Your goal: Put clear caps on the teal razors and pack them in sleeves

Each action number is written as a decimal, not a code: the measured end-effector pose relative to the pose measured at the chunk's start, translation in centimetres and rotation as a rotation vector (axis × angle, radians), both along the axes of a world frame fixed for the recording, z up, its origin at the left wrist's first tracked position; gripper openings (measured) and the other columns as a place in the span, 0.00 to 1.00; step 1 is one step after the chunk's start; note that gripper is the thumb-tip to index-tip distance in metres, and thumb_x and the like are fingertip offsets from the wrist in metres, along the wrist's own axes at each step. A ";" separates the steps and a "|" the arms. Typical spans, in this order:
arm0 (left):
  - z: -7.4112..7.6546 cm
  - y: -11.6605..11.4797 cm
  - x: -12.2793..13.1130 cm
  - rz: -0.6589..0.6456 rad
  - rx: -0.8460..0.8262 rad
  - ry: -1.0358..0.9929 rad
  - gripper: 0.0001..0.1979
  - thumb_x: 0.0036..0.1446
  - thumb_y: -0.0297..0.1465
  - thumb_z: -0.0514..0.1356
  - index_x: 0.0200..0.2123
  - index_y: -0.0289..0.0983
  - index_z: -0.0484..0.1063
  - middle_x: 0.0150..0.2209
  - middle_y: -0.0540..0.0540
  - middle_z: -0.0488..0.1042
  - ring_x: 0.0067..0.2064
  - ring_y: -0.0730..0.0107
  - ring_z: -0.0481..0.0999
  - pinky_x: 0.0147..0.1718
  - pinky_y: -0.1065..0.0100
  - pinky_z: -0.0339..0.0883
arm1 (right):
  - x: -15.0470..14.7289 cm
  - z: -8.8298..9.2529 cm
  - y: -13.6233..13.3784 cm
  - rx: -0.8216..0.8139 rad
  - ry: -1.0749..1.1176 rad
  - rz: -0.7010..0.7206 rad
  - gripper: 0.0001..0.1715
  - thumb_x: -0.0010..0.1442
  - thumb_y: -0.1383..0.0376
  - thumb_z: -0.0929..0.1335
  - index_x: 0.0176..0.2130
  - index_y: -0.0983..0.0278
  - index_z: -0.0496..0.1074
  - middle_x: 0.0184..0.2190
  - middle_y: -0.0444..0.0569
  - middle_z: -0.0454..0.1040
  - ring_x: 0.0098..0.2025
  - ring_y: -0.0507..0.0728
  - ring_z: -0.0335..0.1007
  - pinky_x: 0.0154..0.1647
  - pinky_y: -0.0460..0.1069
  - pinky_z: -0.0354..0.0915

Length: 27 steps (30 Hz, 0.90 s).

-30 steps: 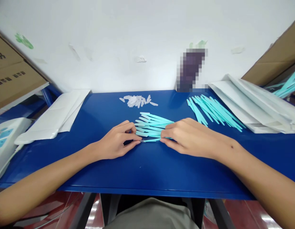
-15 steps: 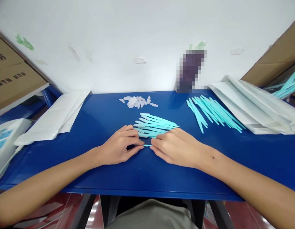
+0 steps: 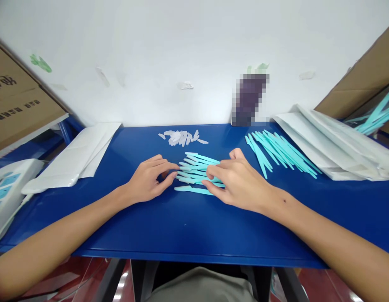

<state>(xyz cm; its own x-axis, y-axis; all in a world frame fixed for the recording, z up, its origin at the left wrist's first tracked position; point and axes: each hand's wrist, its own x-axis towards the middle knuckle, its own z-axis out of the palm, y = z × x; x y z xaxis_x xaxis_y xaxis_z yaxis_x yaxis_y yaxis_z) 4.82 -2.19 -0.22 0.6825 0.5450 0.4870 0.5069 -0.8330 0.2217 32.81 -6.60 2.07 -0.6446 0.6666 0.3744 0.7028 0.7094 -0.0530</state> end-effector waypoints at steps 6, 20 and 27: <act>-0.4 1.1 -0.6 0.067 -0.079 -0.012 0.14 0.70 0.34 0.54 0.42 0.36 0.79 0.28 0.48 0.77 0.30 0.67 0.70 0.33 0.65 0.63 | 0.9 0.0 0.7 -0.060 0.068 -0.081 0.18 0.69 0.55 0.64 0.37 0.64 0.76 0.14 0.43 0.63 0.25 0.58 0.64 0.30 0.51 0.59; -0.5 1.4 -0.4 0.183 -0.104 -0.057 0.15 0.69 0.35 0.52 0.43 0.38 0.79 0.21 0.52 0.72 0.28 0.67 0.71 0.40 0.60 0.59 | -0.2 -0.1 1.5 -0.475 -0.125 -0.155 0.61 0.61 0.38 0.67 0.77 0.64 0.43 0.73 0.64 0.56 0.73 0.77 0.50 0.69 0.72 0.54; 0.0 3.1 -1.9 0.255 -0.091 -0.162 0.19 0.69 0.37 0.51 0.49 0.38 0.79 0.21 0.53 0.73 0.24 0.71 0.70 0.35 0.66 0.64 | -3.5 1.7 4.2 -0.488 -0.357 -0.084 0.31 0.58 0.66 0.70 0.61 0.69 0.69 0.53 0.61 0.76 0.53 0.66 0.75 0.47 0.54 0.71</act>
